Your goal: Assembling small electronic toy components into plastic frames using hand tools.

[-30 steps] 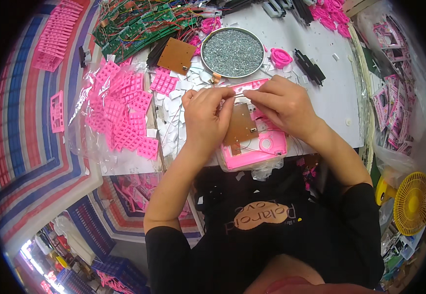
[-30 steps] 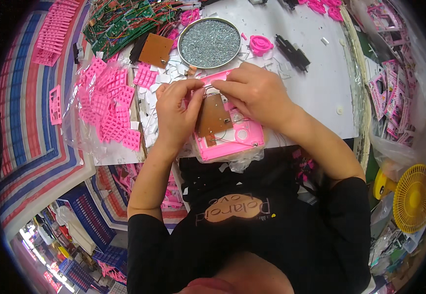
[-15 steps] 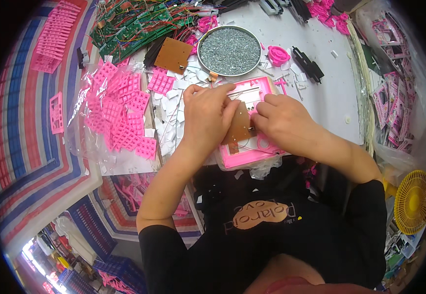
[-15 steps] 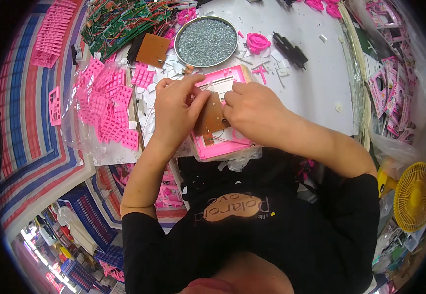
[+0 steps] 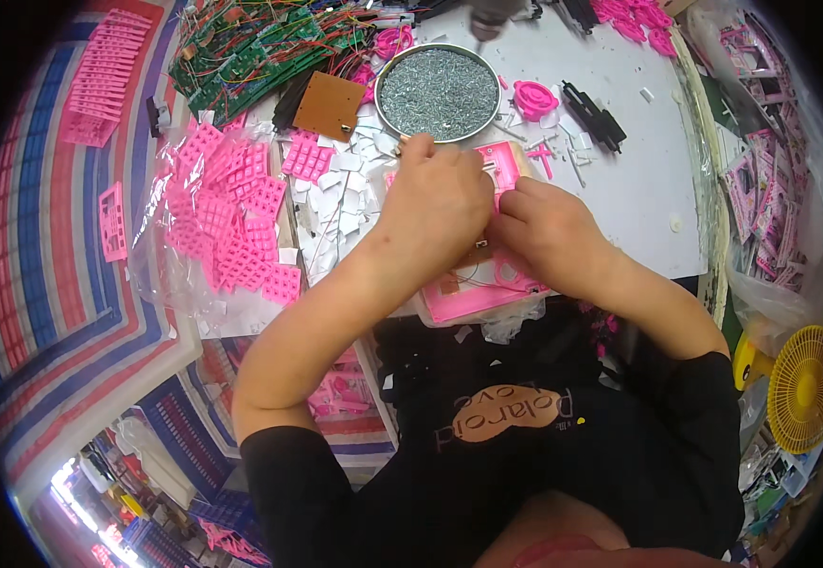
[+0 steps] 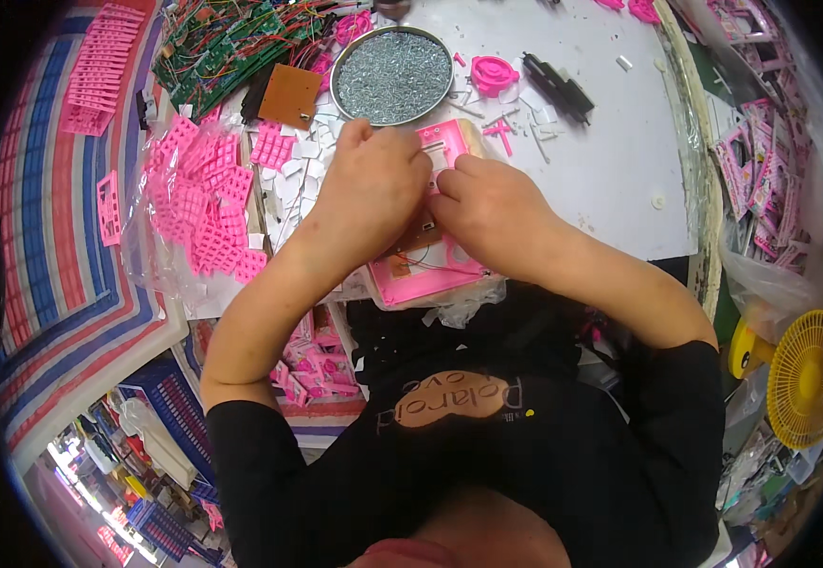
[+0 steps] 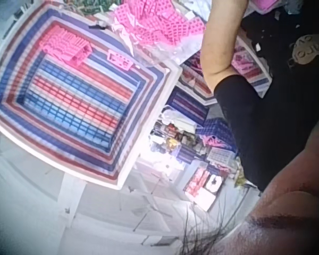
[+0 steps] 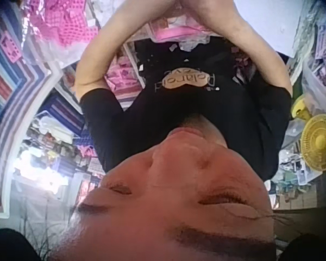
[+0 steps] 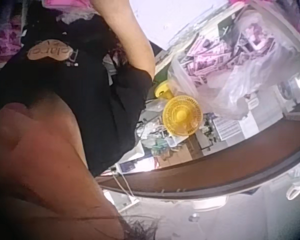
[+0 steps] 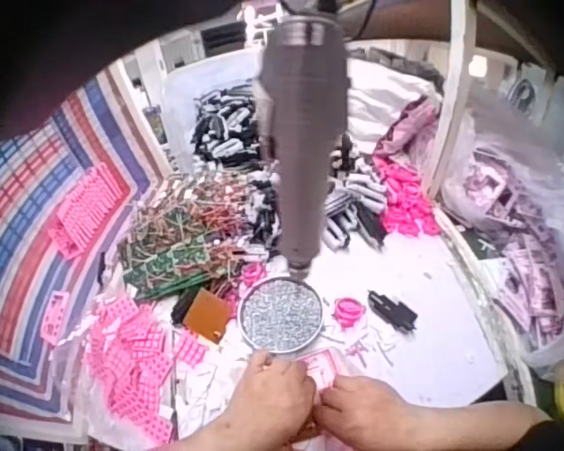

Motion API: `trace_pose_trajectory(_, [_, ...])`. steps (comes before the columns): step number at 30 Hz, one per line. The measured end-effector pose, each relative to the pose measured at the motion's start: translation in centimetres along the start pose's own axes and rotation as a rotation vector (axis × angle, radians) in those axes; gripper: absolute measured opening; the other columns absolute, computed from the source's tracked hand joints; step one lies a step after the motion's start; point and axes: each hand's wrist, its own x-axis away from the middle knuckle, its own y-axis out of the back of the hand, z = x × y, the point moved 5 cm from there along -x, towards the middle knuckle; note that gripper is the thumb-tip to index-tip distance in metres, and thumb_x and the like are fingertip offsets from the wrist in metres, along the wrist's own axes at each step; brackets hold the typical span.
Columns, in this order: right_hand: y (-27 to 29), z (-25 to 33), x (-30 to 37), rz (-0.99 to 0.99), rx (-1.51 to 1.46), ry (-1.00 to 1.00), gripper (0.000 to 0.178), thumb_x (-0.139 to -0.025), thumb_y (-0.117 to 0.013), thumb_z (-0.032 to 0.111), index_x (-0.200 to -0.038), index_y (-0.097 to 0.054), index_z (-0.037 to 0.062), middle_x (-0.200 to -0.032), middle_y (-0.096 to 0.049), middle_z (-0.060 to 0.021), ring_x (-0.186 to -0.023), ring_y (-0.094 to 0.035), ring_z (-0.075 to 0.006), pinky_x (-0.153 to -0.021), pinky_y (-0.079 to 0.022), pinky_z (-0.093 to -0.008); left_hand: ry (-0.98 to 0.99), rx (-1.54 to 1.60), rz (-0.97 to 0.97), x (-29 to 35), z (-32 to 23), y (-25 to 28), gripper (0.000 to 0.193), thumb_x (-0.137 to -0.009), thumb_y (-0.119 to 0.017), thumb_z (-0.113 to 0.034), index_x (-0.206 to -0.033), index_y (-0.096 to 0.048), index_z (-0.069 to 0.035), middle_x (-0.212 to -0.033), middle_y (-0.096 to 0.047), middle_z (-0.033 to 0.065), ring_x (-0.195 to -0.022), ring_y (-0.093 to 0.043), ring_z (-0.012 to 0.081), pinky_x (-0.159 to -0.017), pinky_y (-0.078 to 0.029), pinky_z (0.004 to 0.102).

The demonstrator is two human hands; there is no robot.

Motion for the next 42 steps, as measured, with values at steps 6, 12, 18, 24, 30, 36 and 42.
trace_pose_trajectory(6, [0.1,0.4,0.5,-0.027,0.013,-0.121,0.011,-0.071,-0.069,0.011,-0.079,-0.063,0.0065,-0.081,-0.059,-0.0063,-0.085,-0.059,-0.0247,-0.067,-0.052,-0.0369,-0.049,0.007,0.308,-1.9,-0.6,-0.8,0.01,-0.077,-0.07,-0.016,-0.083,-0.067,-0.008,-0.085,-0.063,0.0074,-0.087,-0.064,0.0281,-0.08,-0.047,0.0446])
trace_pose_trajectory(12, [1.4,0.1,-1.4,0.02,0.08,-0.116,0.009,-0.075,-0.069,0.008,-0.083,-0.065,0.0043,-0.083,-0.061,-0.0082,-0.089,-0.06,-0.0296,-0.072,-0.052,-0.0416,0.22,0.405,0.18,-1.0,3.4,-0.9,0.014,-0.079,-0.075,-0.016,-0.084,-0.067,-0.006,-0.086,-0.065,0.0119,-0.085,-0.066,0.0364,-0.075,-0.053,0.0464])
trace_pose_trajectory(18, [0.4,-0.8,-2.2,0.204,-0.079,-0.205,0.015,-0.078,-0.068,0.006,-0.092,-0.064,0.0036,-0.091,-0.065,-0.0141,-0.091,-0.061,-0.0343,-0.077,-0.052,-0.0456,0.187,0.365,0.124,-0.2,3.8,-1.4,0.011,-0.083,-0.07,-0.014,-0.085,-0.064,-0.004,-0.085,-0.067,0.0138,-0.084,-0.067,0.0367,-0.072,-0.053,0.0477])
trace_pose_trajectory(24, [0.0,-2.5,-2.1,-0.057,-0.182,-0.202,0.014,-0.081,-0.073,0.009,-0.091,-0.064,0.0049,-0.099,-0.066,-0.0102,-0.097,-0.059,-0.034,-0.083,-0.051,-0.043,0.103,0.304,-0.034,0.4,3.2,-1.7,0.011,-0.088,-0.065,-0.013,-0.084,-0.062,-0.003,-0.082,-0.065,0.014,-0.079,-0.066,0.0361,-0.071,-0.053,0.0458])
trace_pose_trajectory(30, [-1.2,-3.8,-1.2,-0.177,-0.21,-0.28,0.01,-0.079,-0.077,0.012,-0.084,-0.069,0.0071,-0.116,-0.065,-0.0059,-0.111,-0.049,-0.0323,-0.098,-0.044,-0.043,0.114,0.33,-0.086,0.8,3.2,-2.0,0.01,-0.087,-0.066,-0.012,-0.084,-0.061,-0.003,-0.081,-0.064,0.0137,-0.079,-0.065,0.0358,-0.07,-0.052,0.0461])
trace_pose_trajectory(36, [-1.6,-3.8,-0.8,-0.187,-0.249,-0.326,0.007,-0.079,-0.077,0.014,-0.083,-0.073,0.0097,-0.12,-0.065,-0.0049,-0.114,-0.046,-0.0329,-0.102,-0.041,-0.0458,0.131,0.384,-0.111,1.0,3.3,-2.1,0.008,-0.087,-0.066,-0.01,-0.085,-0.061,-0.004,-0.081,-0.065,0.0132,-0.08,-0.065,0.036,-0.07,-0.052,0.0466])
trace_pose_trajectory(42, [0.4,-2.0,-1.6,-0.064,-0.026,-0.018,0.015,-0.075,-0.079,0.015,-0.088,-0.075,0.0096,-0.119,-0.065,-0.0051,-0.111,-0.052,-0.0347,-0.093,-0.047,-0.0483,0.141,0.405,-0.105,1.1,3.5,-2.1,0.009,-0.087,-0.066,-0.012,-0.087,-0.062,-0.004,-0.084,-0.066,0.0129,-0.083,-0.065,0.0355,-0.073,-0.052,0.0466])
